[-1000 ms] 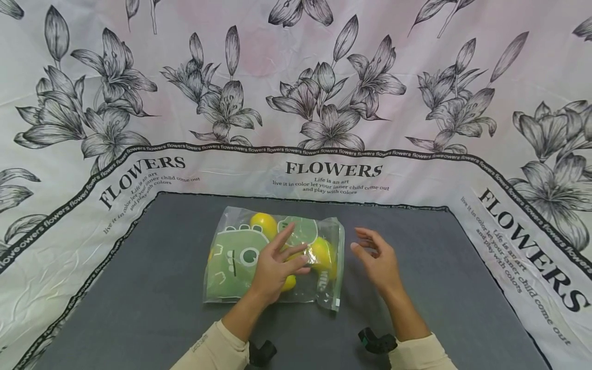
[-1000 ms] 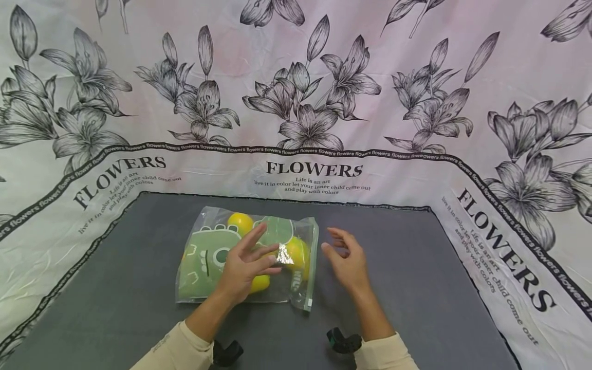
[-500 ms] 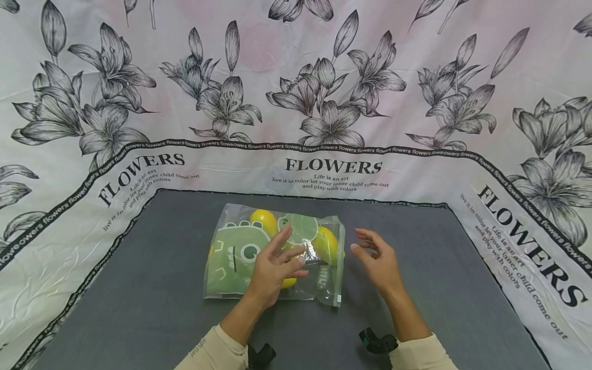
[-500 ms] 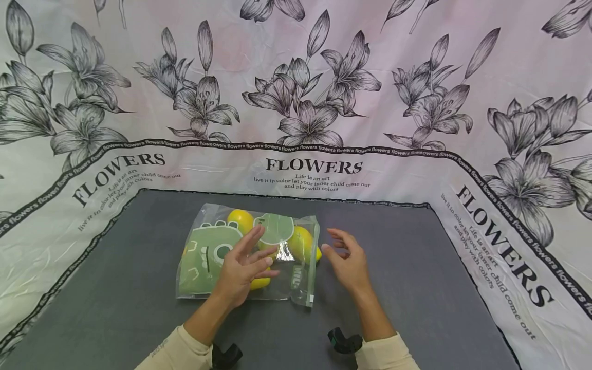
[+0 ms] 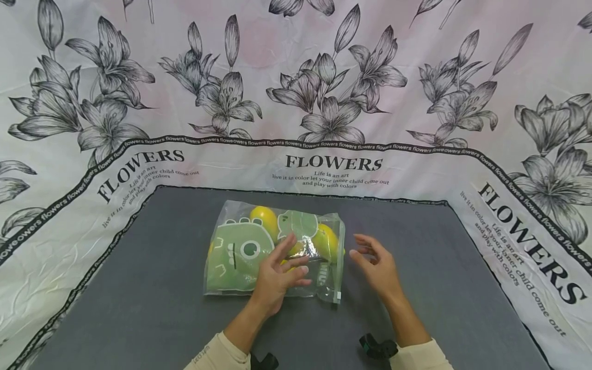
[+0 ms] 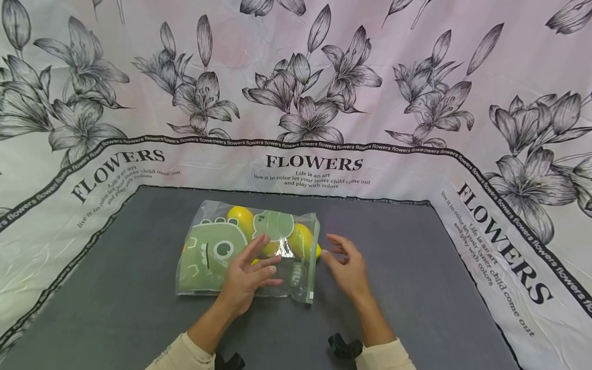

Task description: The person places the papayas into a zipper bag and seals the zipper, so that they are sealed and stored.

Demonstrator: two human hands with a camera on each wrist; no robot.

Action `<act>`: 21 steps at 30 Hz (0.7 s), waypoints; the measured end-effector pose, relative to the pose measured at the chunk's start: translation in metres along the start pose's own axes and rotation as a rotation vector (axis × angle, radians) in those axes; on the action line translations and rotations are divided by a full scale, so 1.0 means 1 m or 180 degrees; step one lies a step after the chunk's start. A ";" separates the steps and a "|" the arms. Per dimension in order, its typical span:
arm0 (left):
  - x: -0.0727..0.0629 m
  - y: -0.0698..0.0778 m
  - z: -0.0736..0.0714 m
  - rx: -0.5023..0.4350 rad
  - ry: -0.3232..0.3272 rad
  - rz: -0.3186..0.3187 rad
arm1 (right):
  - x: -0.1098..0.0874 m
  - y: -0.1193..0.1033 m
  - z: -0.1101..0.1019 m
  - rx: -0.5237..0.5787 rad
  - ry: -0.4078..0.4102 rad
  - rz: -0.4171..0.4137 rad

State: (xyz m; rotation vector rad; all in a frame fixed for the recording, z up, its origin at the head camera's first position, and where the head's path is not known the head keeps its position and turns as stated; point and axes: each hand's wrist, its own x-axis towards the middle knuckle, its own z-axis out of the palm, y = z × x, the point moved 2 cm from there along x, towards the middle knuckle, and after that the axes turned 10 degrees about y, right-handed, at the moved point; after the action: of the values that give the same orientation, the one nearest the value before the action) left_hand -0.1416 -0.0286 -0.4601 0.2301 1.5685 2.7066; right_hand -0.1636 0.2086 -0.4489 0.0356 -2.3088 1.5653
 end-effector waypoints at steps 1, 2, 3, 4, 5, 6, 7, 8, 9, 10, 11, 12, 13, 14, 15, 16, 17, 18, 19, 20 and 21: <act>-0.001 -0.001 0.000 -0.0012 -0.0008 -0.0013 | -0.002 -0.005 0.000 -0.0013 -0.0013 0.0022; -0.002 -0.003 0.000 -0.0036 -0.0021 -0.0020 | -0.004 -0.009 -0.001 -0.0020 -0.0026 0.0032; -0.003 -0.005 0.000 -0.0059 -0.0028 -0.0022 | -0.006 -0.013 -0.002 -0.0004 -0.0034 0.0037; -0.004 -0.006 0.000 -0.0080 -0.0032 -0.0028 | -0.006 -0.012 -0.002 0.0017 -0.0034 0.0023; -0.005 -0.007 0.000 -0.0092 -0.0035 -0.0031 | -0.008 -0.015 -0.002 0.0053 -0.0043 0.0038; -0.006 -0.009 0.000 -0.0101 -0.0037 -0.0036 | -0.009 -0.018 -0.003 0.0092 -0.0039 0.0046; -0.007 -0.010 0.000 -0.0107 -0.0030 -0.0038 | -0.009 -0.015 -0.003 0.0103 -0.0035 0.0033; -0.008 -0.010 0.000 -0.0116 -0.0025 -0.0035 | -0.009 -0.010 -0.002 0.0108 -0.0033 0.0028; -0.009 -0.011 0.000 -0.0120 -0.0016 -0.0036 | -0.010 -0.005 -0.002 0.0103 -0.0032 0.0030; -0.010 -0.013 0.000 -0.0129 -0.0008 -0.0043 | -0.010 0.001 -0.001 0.0094 -0.0032 0.0039; -0.011 -0.014 0.000 -0.0135 -0.0002 -0.0052 | -0.011 0.006 -0.001 0.0055 -0.0040 0.0035; -0.012 -0.015 0.000 -0.0142 0.0009 -0.0067 | -0.011 0.012 0.000 0.0017 -0.0051 0.0031; -0.013 -0.016 0.000 -0.0152 0.0017 -0.0086 | -0.012 0.017 0.000 -0.0026 -0.0062 0.0025; -0.014 -0.016 0.000 -0.0160 0.0024 -0.0112 | -0.013 0.020 0.001 -0.0040 -0.0068 0.0024; -0.015 -0.017 0.000 -0.0158 0.0039 -0.0136 | -0.015 0.023 0.001 -0.0042 -0.0075 0.0022; -0.016 -0.018 0.000 -0.0146 0.0056 -0.0167 | -0.016 0.025 0.001 -0.0040 -0.0083 0.0019; -0.017 -0.019 0.000 -0.0137 0.0068 -0.0188 | -0.017 0.027 0.002 -0.0040 -0.0089 0.0013; -0.018 -0.020 0.000 -0.0134 0.0081 -0.0210 | -0.018 0.028 0.002 -0.0019 -0.0091 0.0015; -0.019 -0.021 0.000 -0.0129 0.0090 -0.0231 | -0.019 0.028 0.002 -0.0007 -0.0094 0.0011; -0.020 -0.023 0.000 -0.0118 0.0103 -0.0252 | -0.020 0.029 0.002 0.0016 -0.0097 0.0011; -0.021 -0.024 0.000 -0.0113 0.0115 -0.0274 | -0.021 0.029 0.003 0.0025 -0.0108 0.0005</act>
State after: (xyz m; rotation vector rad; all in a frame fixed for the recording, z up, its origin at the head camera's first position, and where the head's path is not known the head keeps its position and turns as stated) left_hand -0.1226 -0.0183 -0.4836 0.1114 1.5008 2.6849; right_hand -0.1504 0.2137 -0.4818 0.0627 -2.3289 1.5866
